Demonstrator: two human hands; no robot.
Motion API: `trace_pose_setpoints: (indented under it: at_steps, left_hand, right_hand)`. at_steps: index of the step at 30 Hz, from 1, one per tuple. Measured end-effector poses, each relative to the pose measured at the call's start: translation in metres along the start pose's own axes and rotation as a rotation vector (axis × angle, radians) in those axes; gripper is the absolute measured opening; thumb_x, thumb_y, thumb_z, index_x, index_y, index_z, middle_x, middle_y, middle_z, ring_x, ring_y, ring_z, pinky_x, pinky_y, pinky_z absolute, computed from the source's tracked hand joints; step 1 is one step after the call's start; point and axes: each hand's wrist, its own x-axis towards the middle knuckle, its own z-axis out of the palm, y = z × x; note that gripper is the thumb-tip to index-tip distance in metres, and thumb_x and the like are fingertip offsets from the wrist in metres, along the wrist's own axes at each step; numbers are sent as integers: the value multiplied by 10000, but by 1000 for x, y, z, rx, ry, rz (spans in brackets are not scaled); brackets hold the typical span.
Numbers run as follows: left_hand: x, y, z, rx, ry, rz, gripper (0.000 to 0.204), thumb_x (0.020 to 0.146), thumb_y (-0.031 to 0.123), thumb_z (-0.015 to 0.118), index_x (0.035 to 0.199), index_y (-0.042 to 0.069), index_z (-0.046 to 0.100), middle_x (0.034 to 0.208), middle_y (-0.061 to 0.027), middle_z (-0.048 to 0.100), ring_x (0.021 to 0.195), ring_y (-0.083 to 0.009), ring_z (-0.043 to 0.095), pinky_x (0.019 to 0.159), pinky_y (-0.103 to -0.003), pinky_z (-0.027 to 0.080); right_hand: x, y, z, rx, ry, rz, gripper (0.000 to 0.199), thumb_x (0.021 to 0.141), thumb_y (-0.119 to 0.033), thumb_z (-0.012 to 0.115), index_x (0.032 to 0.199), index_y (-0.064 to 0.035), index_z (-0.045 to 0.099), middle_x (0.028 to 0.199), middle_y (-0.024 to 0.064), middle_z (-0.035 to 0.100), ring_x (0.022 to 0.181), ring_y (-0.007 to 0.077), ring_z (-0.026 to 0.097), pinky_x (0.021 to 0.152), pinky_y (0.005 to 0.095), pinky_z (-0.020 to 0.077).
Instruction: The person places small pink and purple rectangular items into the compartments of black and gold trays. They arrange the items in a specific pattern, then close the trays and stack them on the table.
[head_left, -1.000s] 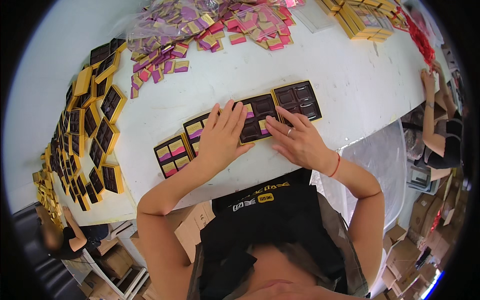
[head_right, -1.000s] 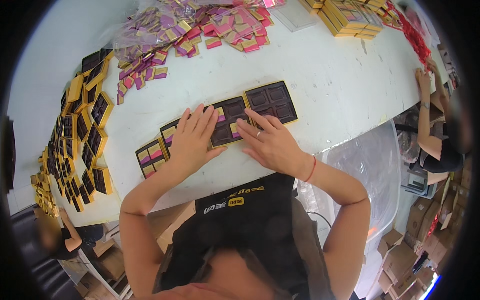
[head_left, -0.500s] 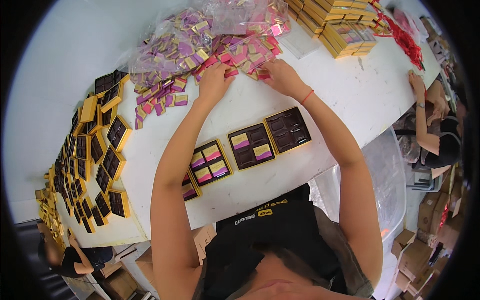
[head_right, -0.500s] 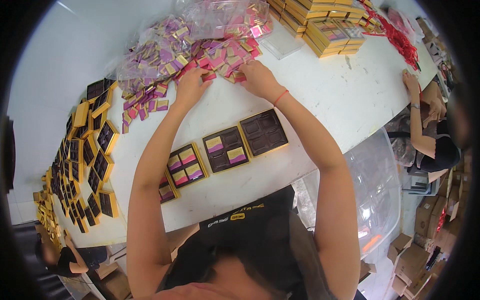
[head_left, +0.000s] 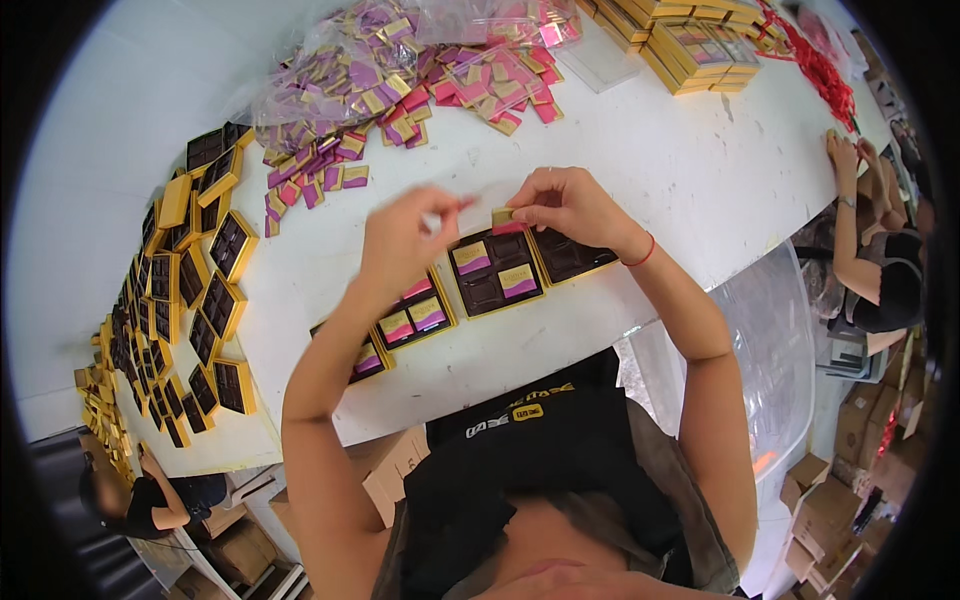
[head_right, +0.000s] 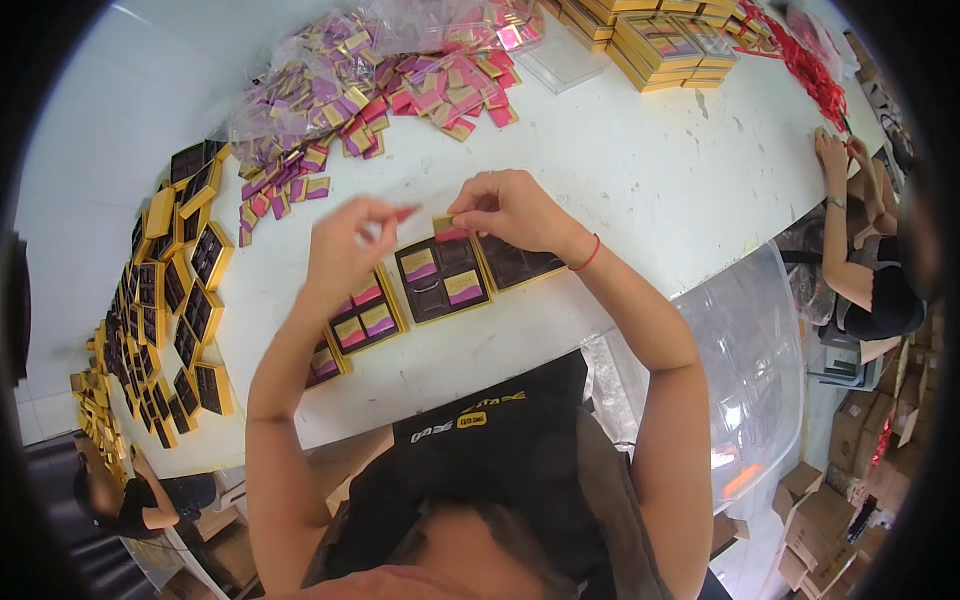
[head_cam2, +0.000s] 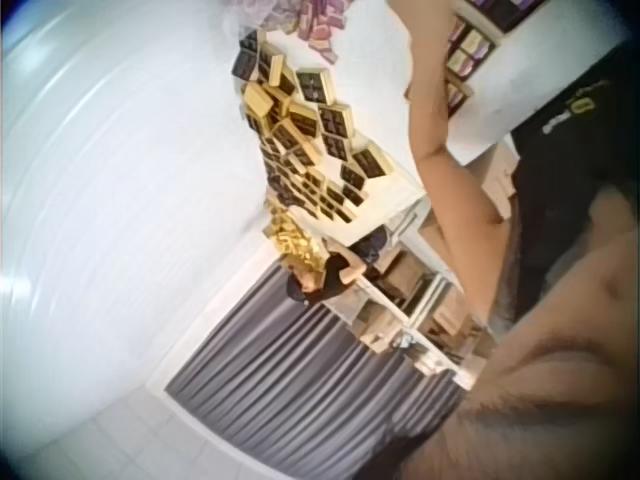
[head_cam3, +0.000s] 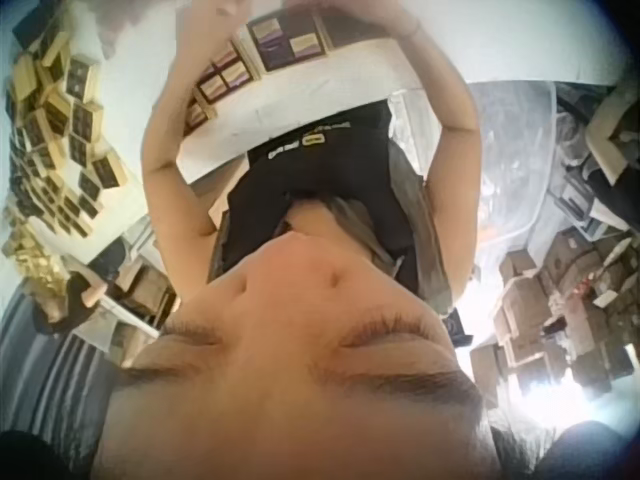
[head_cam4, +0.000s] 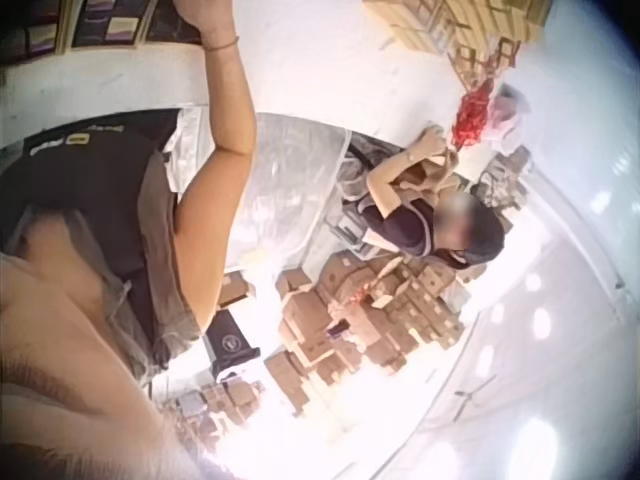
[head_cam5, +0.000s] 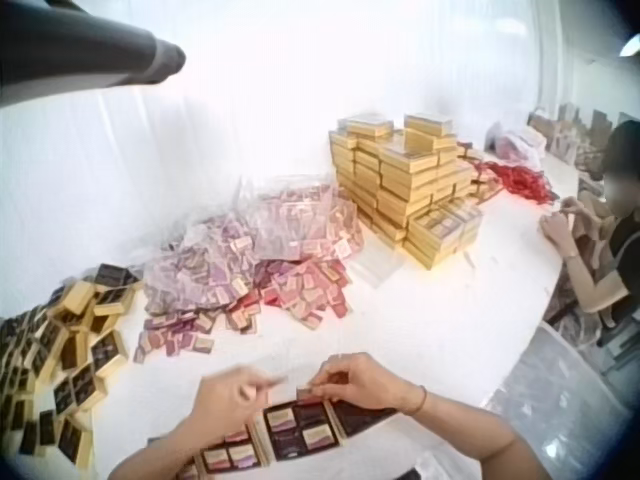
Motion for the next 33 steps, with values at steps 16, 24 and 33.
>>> trace_pose_setpoints:
  at_steps: [16, 24, 33]
  left_hand:
    - [-116, 20, 48, 542, 119, 361, 363, 734, 57, 685, 1095, 24, 684, 1064, -65, 664, 981, -231, 629, 802, -345, 514]
    - [-126, 31, 43, 660, -74, 268, 542, 785, 229, 735, 1278, 52, 594, 1269, -82, 606, 1183, -276, 542, 1019, -440, 402]
    - [-23, -10, -3, 416, 97, 113, 214, 845, 210, 689, 1010, 75, 689, 952, -106, 668, 909, -327, 617, 820, -423, 469]
  right_hand:
    - [-19, -5, 34, -622, 93, -316, 69, 840, -52, 692, 903, -24, 688, 870, 83, 621, 759, 241, 612, 691, 331, 516]
    - [-28, -2, 38, -963, 70, -531, 180, 757, -52, 675, 932, -66, 718, 929, 70, 602, 835, 244, 581, 760, 350, 495]
    - [16, 1, -22, -636, 246, -259, 214, 849, -213, 687, 990, -53, 706, 852, 108, 665, 844, 270, 644, 778, 386, 511]
